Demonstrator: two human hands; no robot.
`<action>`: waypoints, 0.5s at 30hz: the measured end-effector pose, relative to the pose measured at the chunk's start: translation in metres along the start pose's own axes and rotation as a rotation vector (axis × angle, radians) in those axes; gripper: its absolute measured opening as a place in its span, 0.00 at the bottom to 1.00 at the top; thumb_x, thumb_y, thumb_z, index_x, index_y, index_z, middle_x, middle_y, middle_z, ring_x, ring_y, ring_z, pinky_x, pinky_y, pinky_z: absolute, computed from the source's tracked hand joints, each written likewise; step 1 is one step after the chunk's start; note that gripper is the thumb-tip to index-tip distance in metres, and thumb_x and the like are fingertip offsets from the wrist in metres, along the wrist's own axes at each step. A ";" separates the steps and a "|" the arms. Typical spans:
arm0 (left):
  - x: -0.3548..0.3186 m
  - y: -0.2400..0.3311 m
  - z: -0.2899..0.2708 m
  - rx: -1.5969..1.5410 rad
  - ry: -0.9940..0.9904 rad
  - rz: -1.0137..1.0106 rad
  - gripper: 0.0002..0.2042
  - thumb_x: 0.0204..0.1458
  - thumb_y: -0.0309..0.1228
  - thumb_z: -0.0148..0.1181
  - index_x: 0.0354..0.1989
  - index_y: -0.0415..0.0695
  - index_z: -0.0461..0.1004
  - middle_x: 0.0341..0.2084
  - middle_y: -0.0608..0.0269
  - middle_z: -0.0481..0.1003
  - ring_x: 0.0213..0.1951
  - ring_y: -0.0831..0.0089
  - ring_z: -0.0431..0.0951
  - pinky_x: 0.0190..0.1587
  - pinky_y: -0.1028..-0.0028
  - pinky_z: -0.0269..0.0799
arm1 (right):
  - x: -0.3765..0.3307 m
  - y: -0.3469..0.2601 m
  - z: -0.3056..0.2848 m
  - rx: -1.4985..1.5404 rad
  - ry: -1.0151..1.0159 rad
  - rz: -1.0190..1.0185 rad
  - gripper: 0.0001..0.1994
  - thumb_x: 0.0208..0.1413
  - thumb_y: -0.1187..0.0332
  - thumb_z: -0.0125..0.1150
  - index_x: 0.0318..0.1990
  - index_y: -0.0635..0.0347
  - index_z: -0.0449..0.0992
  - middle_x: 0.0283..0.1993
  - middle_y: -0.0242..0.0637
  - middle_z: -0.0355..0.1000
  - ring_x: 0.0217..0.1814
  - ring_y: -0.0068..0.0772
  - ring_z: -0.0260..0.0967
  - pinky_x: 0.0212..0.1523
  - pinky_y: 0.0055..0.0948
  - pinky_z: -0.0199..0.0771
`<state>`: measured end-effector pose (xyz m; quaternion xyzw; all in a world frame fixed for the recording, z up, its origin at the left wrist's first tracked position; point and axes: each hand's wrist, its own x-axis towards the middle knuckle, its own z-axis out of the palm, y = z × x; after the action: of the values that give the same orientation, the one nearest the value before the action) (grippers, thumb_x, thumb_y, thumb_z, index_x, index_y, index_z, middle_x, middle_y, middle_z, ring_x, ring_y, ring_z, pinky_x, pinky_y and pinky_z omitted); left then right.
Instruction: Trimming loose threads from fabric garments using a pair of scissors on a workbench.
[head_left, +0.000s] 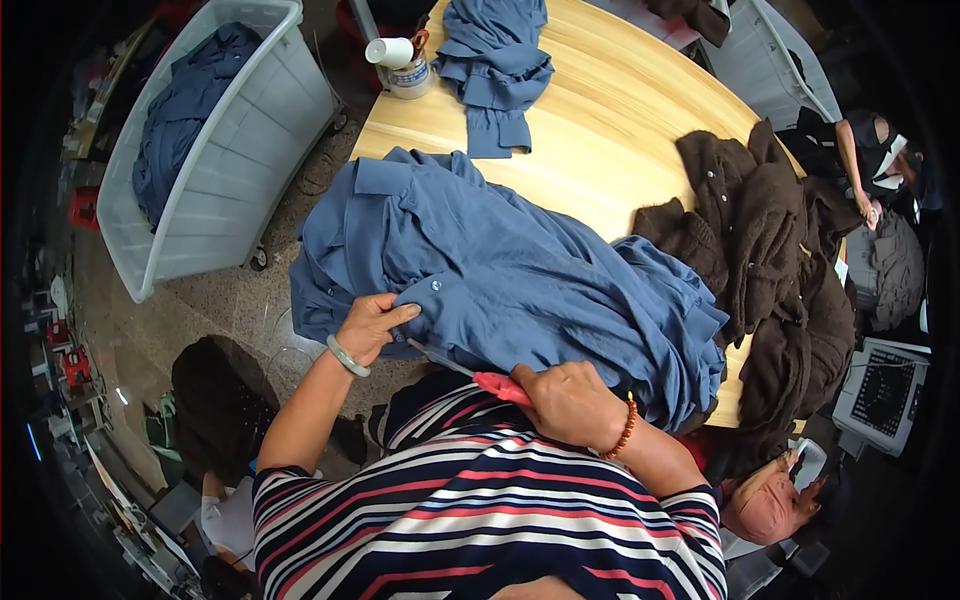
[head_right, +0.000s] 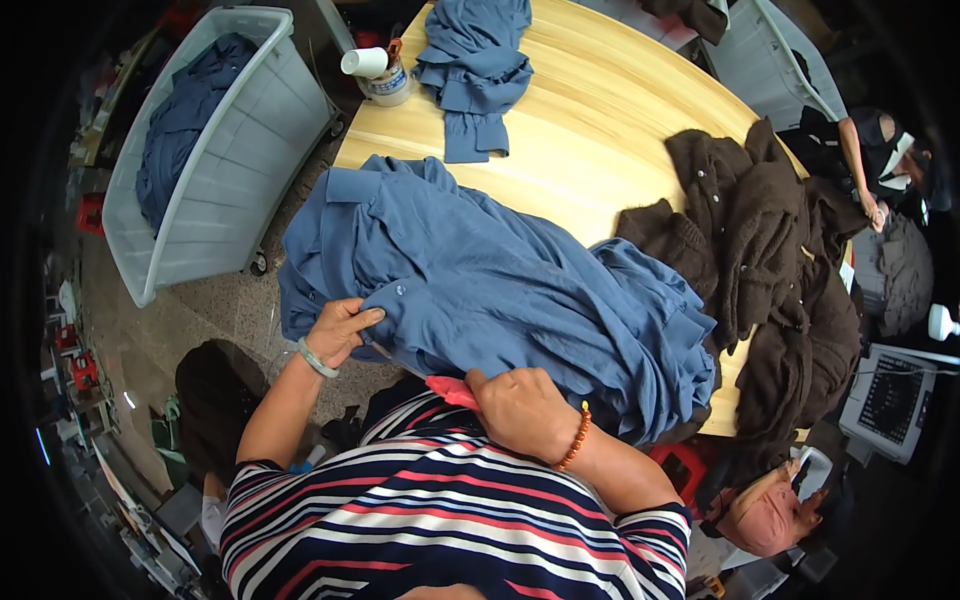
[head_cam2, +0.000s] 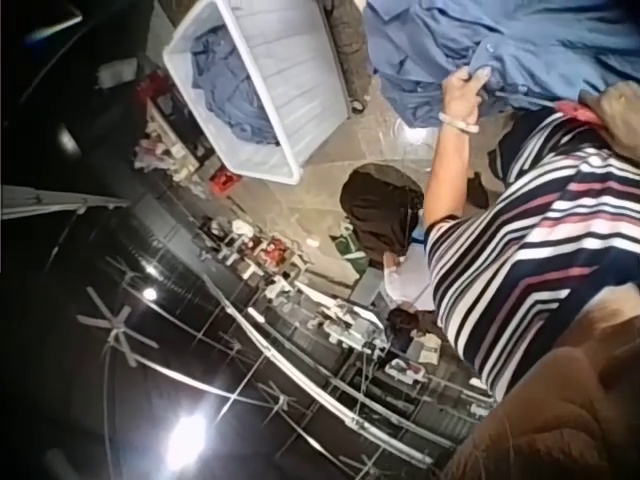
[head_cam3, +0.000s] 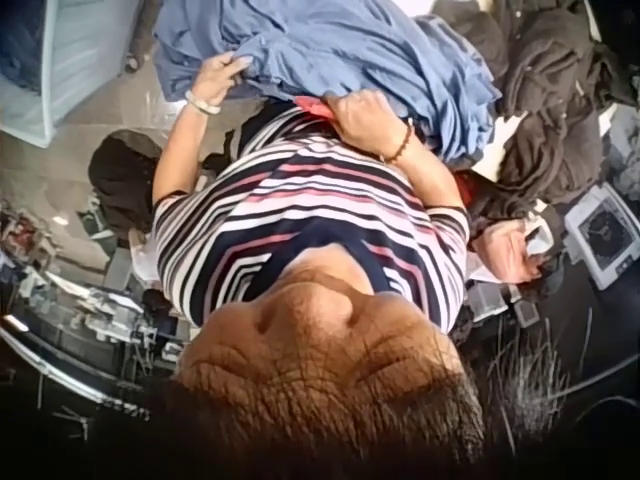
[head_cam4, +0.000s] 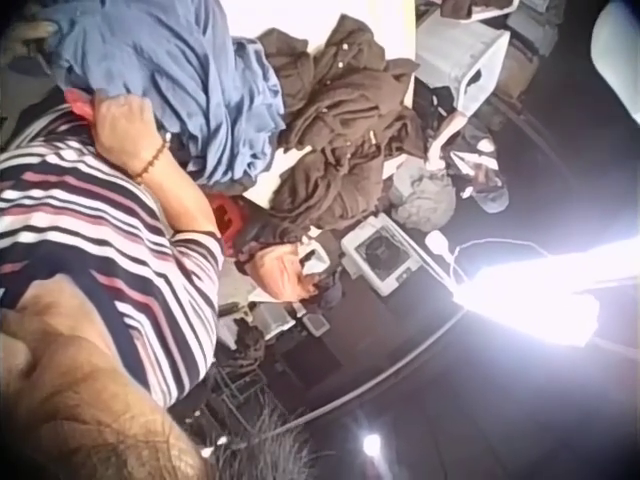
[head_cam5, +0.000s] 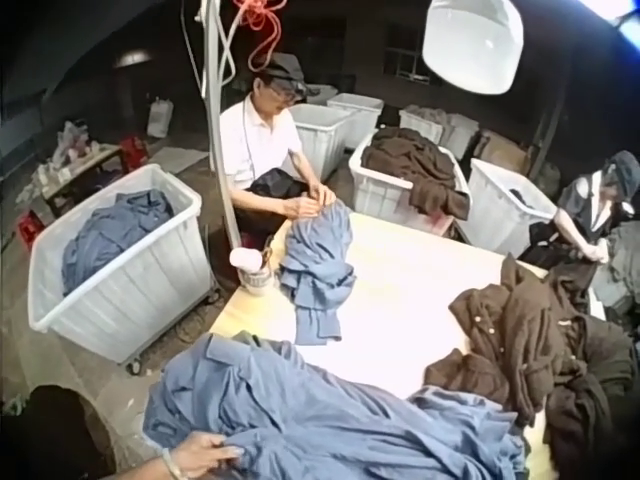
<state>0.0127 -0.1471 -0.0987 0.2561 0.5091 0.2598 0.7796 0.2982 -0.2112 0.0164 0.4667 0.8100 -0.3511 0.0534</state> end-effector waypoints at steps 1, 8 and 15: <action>0.000 0.005 0.003 -0.083 0.011 -0.021 0.06 0.54 0.26 0.63 0.37 0.38 0.79 0.28 0.73 0.77 0.24 0.89 0.69 0.24 0.84 0.61 | 0.002 0.001 -0.001 0.007 0.006 0.006 0.15 0.52 0.64 0.58 0.44 0.63 0.72 0.20 0.49 0.72 0.24 0.55 0.72 0.25 0.47 0.70; 0.008 0.093 0.028 0.358 0.006 0.382 0.07 0.54 0.25 0.61 0.39 0.36 0.79 0.31 0.69 0.78 0.36 0.84 0.74 0.40 0.81 0.70 | 0.010 0.031 -0.001 0.208 -0.196 -0.004 0.19 0.52 0.65 0.57 0.52 0.60 0.70 0.31 0.54 0.75 0.35 0.54 0.75 0.34 0.47 0.74; 0.086 0.274 0.146 1.119 0.262 1.602 0.09 0.52 0.33 0.62 0.37 0.41 0.81 0.26 0.63 0.79 0.33 0.70 0.78 0.39 0.74 0.72 | -0.006 0.109 -0.063 0.282 0.355 0.389 0.10 0.54 0.67 0.60 0.40 0.62 0.73 0.29 0.53 0.73 0.34 0.58 0.73 0.34 0.43 0.71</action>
<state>0.1384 0.0918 0.0773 0.8263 0.3170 0.4591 0.0767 0.4029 -0.1419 0.0097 0.6700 0.6454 -0.3561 -0.0881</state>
